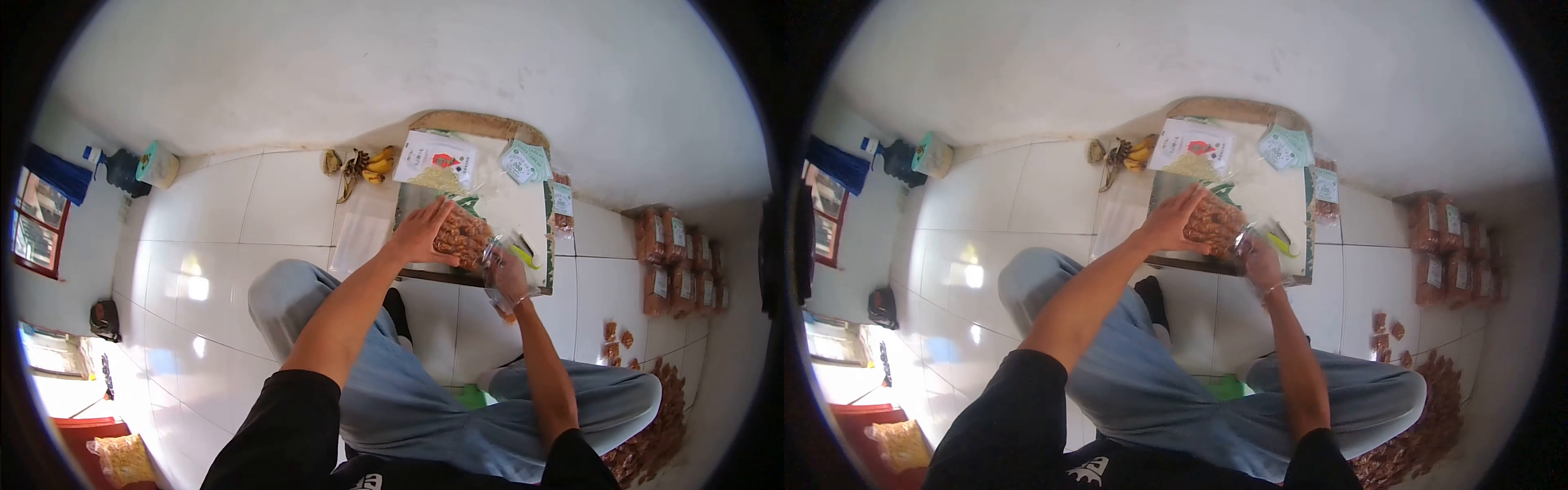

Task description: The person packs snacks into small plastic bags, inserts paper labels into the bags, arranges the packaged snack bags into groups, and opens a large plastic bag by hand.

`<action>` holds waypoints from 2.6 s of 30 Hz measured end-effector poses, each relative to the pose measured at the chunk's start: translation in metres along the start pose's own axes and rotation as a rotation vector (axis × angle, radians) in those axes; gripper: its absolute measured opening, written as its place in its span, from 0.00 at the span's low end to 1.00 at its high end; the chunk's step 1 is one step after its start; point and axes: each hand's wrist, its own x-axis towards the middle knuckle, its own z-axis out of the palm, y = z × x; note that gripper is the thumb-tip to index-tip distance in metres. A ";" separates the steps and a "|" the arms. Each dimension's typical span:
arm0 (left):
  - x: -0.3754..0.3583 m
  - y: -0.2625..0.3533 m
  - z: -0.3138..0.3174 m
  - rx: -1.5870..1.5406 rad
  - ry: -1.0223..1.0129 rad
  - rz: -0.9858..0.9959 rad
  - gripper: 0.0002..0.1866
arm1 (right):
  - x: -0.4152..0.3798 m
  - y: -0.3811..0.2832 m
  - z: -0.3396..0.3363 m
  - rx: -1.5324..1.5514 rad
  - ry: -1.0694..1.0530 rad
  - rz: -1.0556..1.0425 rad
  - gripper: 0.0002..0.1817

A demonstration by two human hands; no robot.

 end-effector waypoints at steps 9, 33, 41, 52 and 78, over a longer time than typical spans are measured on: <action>-0.002 0.005 0.000 -0.013 0.005 -0.022 0.62 | -0.002 -0.014 0.009 0.159 0.097 0.125 0.08; -0.003 0.014 -0.001 0.106 0.112 0.166 0.57 | -0.001 0.000 0.019 0.326 0.211 0.064 0.07; 0.003 0.010 0.010 0.138 0.066 0.176 0.58 | 0.009 0.019 0.023 -0.039 0.222 -0.056 0.09; 0.014 0.017 -0.002 0.127 0.048 0.221 0.53 | 0.011 0.007 0.024 -0.041 0.287 0.022 0.09; 0.026 0.038 -0.008 0.415 -0.252 0.191 0.76 | 0.001 0.014 0.011 0.218 -0.126 -0.067 0.07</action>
